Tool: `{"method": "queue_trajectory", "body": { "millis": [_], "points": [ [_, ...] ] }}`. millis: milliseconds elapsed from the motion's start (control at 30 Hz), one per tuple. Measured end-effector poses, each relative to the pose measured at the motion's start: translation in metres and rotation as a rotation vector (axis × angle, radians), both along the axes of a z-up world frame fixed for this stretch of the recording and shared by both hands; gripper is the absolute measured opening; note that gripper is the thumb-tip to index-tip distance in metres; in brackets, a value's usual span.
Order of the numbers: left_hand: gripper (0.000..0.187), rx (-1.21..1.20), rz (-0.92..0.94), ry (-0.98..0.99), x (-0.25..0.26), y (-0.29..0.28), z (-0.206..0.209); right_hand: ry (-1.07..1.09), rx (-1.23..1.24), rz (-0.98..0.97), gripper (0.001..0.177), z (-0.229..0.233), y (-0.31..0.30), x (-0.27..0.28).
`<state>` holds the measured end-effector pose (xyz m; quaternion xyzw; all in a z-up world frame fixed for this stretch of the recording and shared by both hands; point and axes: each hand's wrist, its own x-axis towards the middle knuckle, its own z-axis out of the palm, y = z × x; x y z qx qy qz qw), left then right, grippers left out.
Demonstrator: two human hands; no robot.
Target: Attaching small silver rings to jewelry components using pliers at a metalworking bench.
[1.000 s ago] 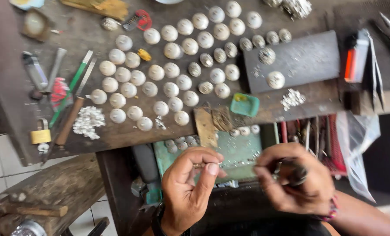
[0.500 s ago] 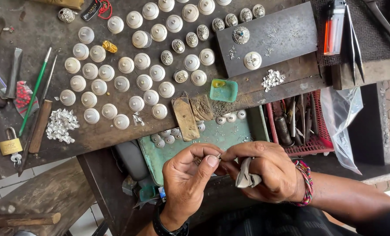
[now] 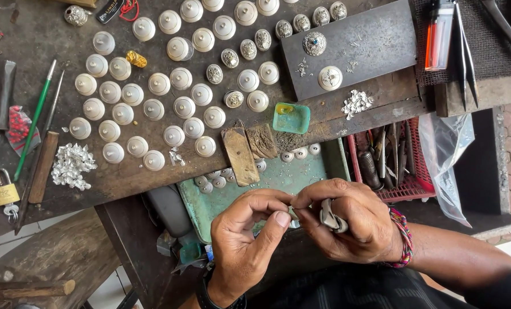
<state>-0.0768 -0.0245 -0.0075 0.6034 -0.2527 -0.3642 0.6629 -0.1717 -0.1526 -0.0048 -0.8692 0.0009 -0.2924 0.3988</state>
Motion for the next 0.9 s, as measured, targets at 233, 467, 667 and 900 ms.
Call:
{"method": "queue_trajectory", "body": {
  "millis": [233, 467, 667, 900],
  "points": [
    [0.011, 0.048, 0.006, -0.103, 0.003, 0.001, -0.002, -0.038, 0.055, 0.104, 0.026, -0.006, 0.000, 0.001],
    [0.003, 0.051, 0.004, -0.108, 0.004, 0.002, -0.004, 0.064, 0.099, 0.039, 0.032, -0.004, 0.005, -0.001],
    [0.004, 0.055, 0.000, -0.046, 0.005, 0.004, -0.007, 0.078, 0.134, 0.029, 0.032, -0.005, 0.008, -0.002],
    [0.003, -0.116, 0.157, 0.053, 0.011, 0.012, -0.001, 0.271, 0.465, 0.068, 0.025, 0.002, 0.018, 0.001]
  ]
}}
